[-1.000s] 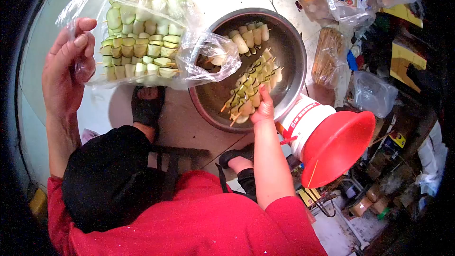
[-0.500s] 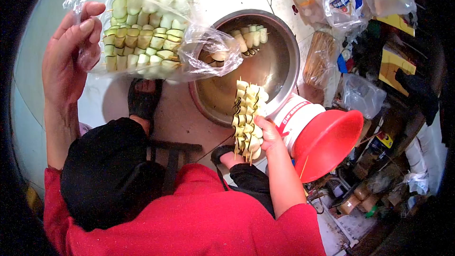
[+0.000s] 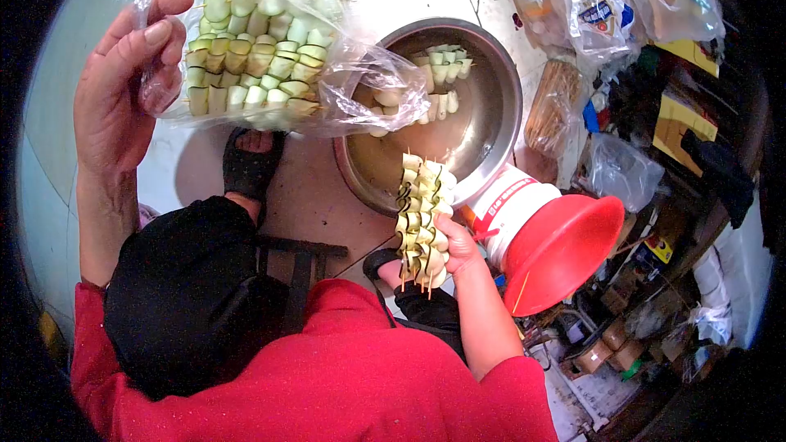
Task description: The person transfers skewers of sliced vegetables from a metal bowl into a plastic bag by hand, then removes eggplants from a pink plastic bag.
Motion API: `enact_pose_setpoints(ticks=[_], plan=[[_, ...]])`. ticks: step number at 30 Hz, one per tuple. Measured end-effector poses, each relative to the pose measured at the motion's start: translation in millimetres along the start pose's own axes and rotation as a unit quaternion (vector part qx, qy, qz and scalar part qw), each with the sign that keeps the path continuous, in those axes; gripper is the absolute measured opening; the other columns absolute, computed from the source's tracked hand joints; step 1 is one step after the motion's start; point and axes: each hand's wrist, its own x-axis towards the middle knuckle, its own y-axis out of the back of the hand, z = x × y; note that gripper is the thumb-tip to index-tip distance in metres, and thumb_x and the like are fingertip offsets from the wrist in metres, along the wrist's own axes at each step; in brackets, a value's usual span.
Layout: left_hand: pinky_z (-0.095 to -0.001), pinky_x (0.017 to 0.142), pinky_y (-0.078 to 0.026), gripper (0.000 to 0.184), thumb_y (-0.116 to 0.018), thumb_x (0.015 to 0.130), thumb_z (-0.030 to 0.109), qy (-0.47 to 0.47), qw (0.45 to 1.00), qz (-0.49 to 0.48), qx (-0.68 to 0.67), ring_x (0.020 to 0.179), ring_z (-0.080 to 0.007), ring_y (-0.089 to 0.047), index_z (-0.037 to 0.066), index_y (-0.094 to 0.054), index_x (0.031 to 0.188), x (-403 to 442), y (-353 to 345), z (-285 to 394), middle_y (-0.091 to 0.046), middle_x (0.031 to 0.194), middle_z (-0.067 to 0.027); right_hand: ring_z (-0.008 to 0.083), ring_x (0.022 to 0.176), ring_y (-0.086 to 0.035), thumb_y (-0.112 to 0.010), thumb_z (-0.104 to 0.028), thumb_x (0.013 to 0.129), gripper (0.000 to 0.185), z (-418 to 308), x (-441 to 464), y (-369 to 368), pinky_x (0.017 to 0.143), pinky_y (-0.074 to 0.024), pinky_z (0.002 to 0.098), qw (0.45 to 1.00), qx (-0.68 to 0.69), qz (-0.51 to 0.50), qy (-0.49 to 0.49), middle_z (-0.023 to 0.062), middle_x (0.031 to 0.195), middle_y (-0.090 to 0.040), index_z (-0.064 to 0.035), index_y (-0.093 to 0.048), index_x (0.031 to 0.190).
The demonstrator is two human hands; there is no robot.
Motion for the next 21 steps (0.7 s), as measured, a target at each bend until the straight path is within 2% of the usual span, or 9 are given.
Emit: enact_pose_setpoints(ticks=[6,9,11,12,14,17,19,20,21], plan=[[-0.0152,0.042,-0.024,0.037,-0.053,0.09,0.018,-0.001,1.0,0.011,-0.011,0.048,-0.0016,-0.031,-0.003,-0.045,0.12,-0.4,-1.5,1.0,-0.039,0.071,0.0032,0.0313,0.098,-0.062,-0.061,-0.022,0.083,0.05,-4.2,-5.1,-6.0,0.085,-0.0508,0.0489,1.0,-0.004,0.017,0.006,0.0175,0.112,-0.061,-0.0017,-0.046,0.126],[-0.0155,0.044,-0.026,0.035,-0.054,0.089,0.017,-0.001,1.0,-0.009,0.014,0.053,-0.0011,-0.035,-0.002,-0.049,0.119,-1.1,2.6,4.0,-0.046,0.074,0.0028,0.0322,0.095,-0.063,-0.061,-0.028,0.083,0.051,-3.9,-6.2,-6.2,0.082,-0.0512,0.0522,1.0,-0.03,0.005,0.002,0.0171,0.111,-0.061,-0.0037,-0.047,0.125],[-0.0171,0.058,-0.035,0.034,-0.057,0.088,0.019,-0.028,0.984,0.058,0.169,0.07,-0.0033,-0.047,-0.002,-0.057,0.115,-3.7,3.8,6.6,-0.058,0.088,-0.0013,0.032,0.095,-0.063,-0.061,-0.029,0.083,0.051,-3.2,-10.4,-8.7,0.083,-0.051,0.052,0.999,-0.036,0.009,0.009,0.0158,0.111,-0.062,-0.0036,-0.047,0.125],[-0.0171,0.058,-0.035,0.034,-0.057,0.088,0.019,-0.029,0.983,0.059,0.17,0.07,-0.0033,-0.047,-0.002,-0.057,0.115,-6.0,2.4,7.4,-0.058,0.088,-0.0013,0.0313,0.096,-0.063,-0.061,-0.03,0.083,0.051,-2.8,-11.4,-8.5,0.083,-0.0508,0.0521,0.999,-0.042,0.014,0.007,0.0147,0.111,-0.062,-0.0039,-0.048,0.125],[-0.02,0.071,-0.039,0.032,-0.058,0.088,0.016,-0.111,0.949,0.058,0.291,0.085,-0.0068,-0.052,-0.002,-0.058,0.114,-12.5,-4.7,10.4,-0.061,0.098,-0.0039,0.0307,0.096,-0.063,-0.062,-0.029,0.082,0.049,-0.9,-15.3,-8.4,0.083,-0.0509,0.0519,0.999,-0.042,0.009,0.014,0.0145,0.11,-0.063,-0.0042,-0.05,0.123],[-0.0214,0.077,-0.039,0.033,-0.057,0.089,0.015,-0.127,0.943,0.071,0.299,0.089,-0.0083,-0.053,-0.002,-0.057,0.117,-21.0,-13.1,15.5,-0.061,0.102,-0.004,0.0284,0.096,-0.063,-0.062,-0.028,0.082,0.048,4.3,-20.1,-0.5,0.085,-0.0512,0.0455,0.999,-0.023,0.003,0.029,0.0153,0.11,-0.063,-0.0012,-0.052,0.121],[-0.0197,0.072,-0.039,0.032,-0.055,0.089,0.013,-0.144,0.939,0.084,0.299,0.085,-0.0069,-0.052,-0.001,-0.057,0.118,-20.2,-8.6,17.2,-0.06,0.098,-0.0017,0.0297,0.095,-0.064,-0.063,-0.026,0.083,0.053,7.1,-20.5,17.3,0.081,-0.0537,0.0441,1.0,-0.016,-0.009,0.025,0.0163,0.111,-0.062,-0.0024,-0.045,0.128],[-0.0201,0.071,-0.039,0.034,-0.054,0.089,0.014,-0.131,0.934,0.062,0.327,0.088,-0.0088,-0.053,0.0,-0.055,0.12,-18.6,-0.8,19.3,-0.06,0.109,-0.0056,0.0309,0.095,-0.063,-0.062,-0.029,0.083,0.056,10.8,-21.9,22.2,0.081,-0.0537,0.0451,0.999,-0.016,0.002,0.047,0.0167,0.112,-0.061,-0.0023,-0.043,0.129],[-0.0205,0.071,-0.04,0.036,-0.054,0.089,0.014,-0.119,0.927,0.041,0.355,0.092,-0.0107,-0.054,0.002,-0.053,0.123,-18.0,3.2,22.0,-0.059,0.12,-0.0095,0.0292,0.099,-0.062,-0.06,-0.024,0.083,0.051,9.9,-24.6,23.0,0.086,-0.0509,0.0422,0.998,-0.015,-0.042,0.041,0.0174,0.113,-0.061,0.0033,-0.048,0.124]])
